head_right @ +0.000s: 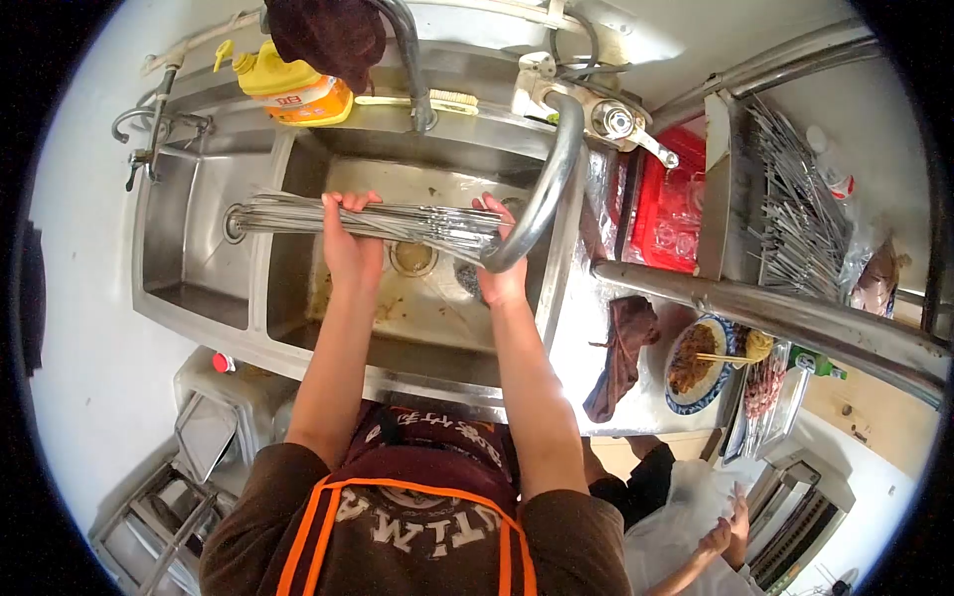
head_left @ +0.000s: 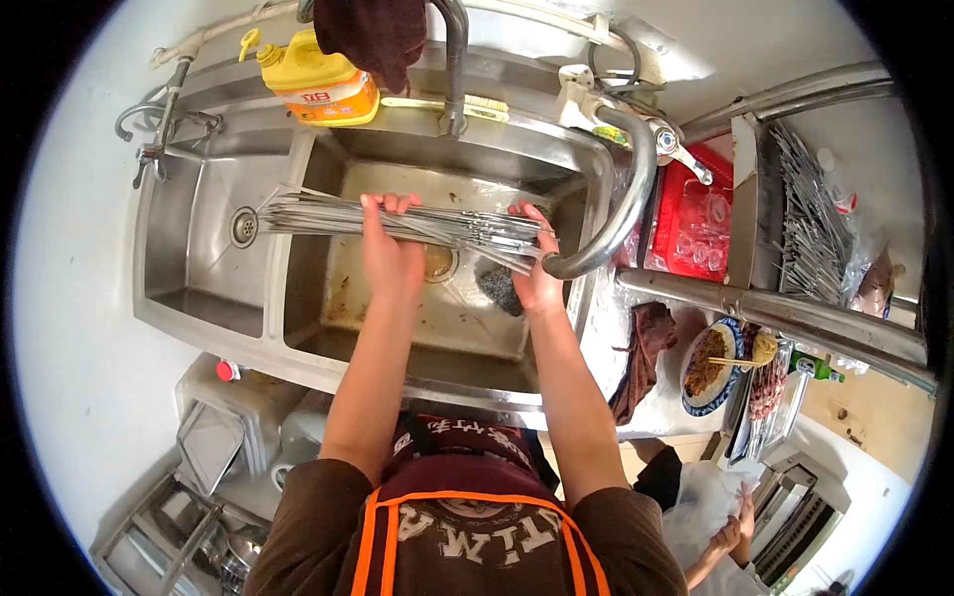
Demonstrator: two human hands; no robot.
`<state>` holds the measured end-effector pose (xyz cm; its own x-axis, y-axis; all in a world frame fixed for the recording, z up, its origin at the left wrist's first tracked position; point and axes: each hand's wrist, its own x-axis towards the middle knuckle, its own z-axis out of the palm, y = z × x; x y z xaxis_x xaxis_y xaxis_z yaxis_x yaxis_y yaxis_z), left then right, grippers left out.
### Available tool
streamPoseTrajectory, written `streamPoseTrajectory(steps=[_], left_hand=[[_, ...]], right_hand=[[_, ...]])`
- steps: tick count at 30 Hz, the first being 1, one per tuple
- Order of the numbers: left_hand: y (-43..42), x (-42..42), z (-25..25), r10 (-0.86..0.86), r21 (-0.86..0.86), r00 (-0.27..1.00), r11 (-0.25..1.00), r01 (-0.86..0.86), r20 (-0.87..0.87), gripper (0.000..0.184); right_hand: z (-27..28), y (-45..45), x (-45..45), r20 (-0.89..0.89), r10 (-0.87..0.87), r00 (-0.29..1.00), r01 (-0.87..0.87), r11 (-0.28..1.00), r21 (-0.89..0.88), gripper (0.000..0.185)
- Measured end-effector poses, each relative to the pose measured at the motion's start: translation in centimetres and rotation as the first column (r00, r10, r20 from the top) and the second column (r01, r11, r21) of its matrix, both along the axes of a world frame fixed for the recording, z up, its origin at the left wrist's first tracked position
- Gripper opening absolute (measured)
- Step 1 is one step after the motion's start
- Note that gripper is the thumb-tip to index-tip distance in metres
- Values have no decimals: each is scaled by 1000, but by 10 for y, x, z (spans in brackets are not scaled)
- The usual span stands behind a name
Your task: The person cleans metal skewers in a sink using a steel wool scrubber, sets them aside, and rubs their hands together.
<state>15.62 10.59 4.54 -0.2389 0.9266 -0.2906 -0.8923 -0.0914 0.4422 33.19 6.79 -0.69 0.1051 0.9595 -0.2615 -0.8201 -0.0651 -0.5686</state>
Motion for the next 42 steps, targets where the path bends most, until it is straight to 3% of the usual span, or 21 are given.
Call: streamPoseTrajectory(steps=[2, 3, 4, 6, 7, 9, 10, 12, 13, 15, 17, 18, 20, 21, 22, 24, 25, 32, 36, 40, 42], left_hand=[[6, -12, -13, 15, 29, 986, 999, -20, 163, 21], [7, -16, -18, 18, 29, 986, 999, -23, 166, 21], [8, -21, -23, -3, 32, 974, 999, -4, 224, 22], [8, -23, -32, -21, 33, 959, 999, 12, 283, 23], [7, -21, -36, -13, -5, 951, 1000, 15, 309, 23], [7, -18, -39, 3, -41, 940, 999, 12, 341, 24], [6, -17, -38, 36, -74, 935, 997, -10, 352, 24], [6, -17, -40, 62, -100, 927, 995, -26, 370, 24], [4, -19, -49, 40, -98, 928, 995, -4, 371, 24], [2, -18, -65, -12, -59, 921, 998, 38, 390, 25], [1, -5, -64, -27, -104, 904, 991, 79, 426, 26], [-1, 1, -64, -42, -152, 890, 981, 124, 453, 26], [-2, 19, -85, -84, -133, 835, 974, 185, 543, 27], [-4, 30, -90, -81, -132, 774, 969, 209, 628, 27], [-7, 40, -93, -82, -124, 769, 971, 205, 634, 27], [-11, 61, -97, -91, -172, 741, 947, 270, 665, 26], [-13, 71, -98, -89, -165, 734, 950, 266, 673, 26], [-9, 108, -96, -230, -169, 727, 887, 431, 647, 15], [-7, 120, -85, -263, -121, 677, 878, 463, 687, 15], [-7, 124, -75, -278, -103, 633, 862, 496, 723, 16], [-8, 123, -75, -329, -35, 623, 867, 498, 710, 16]], right_hand=[[15, 1, -2, -19, -64, 998, 61, 990, -127, 40], [20, -1, 7, -281, -21, 960, 9, 999, -45, 48], [14, 0, 18, -264, -38, 964, 25, 998, -53, 53], [12, 6, 20, 12, 25, 1000, -24, 997, -79, 50], [12, 7, 17, 15, 26, 1000, -25, 996, -81, 50], [12, 12, 7, 288, 98, 952, -91, 995, -38, 48], [12, 11, 9, 292, 101, 951, -94, 995, -39, 48], [13, 8, 16, 704, 236, 670, -188, 971, -147, 46], [29, 6, 16, 870, 181, 458, -114, 983, -144, 43], [80, 3, 30, 999, 42, -22, -7, 999, -42, 36], [104, 8, 64, 944, -269, -190, 103, 951, 292, 22], [157, 14, 59, 842, -370, -392, 74, 900, 430, 22], [202, 33, 74, 593, -340, -730, -2, 869, 496, 32], [213, 44, 81, 504, -334, -796, -85, 887, 453, 36], [212, 50, 87, 496, -341, -799, -93, 884, 458, 36], [197, 62, 102, 674, -74, -735, -47, 997, 57, 36], [195, 66, 106, 563, -157, -811, -159, 986, 47, 34], [216, 73, 91, 426, -54, -903, -148, 970, -191, 43], [199, 83, 90, 317, -69, -946, -151, 958, -243, 49], [191, 84, 74, 423, 157, -892, 48, 965, -256, 46], [171, 87, 80, 713, 161, -683, 141, 986, -88, 37]])
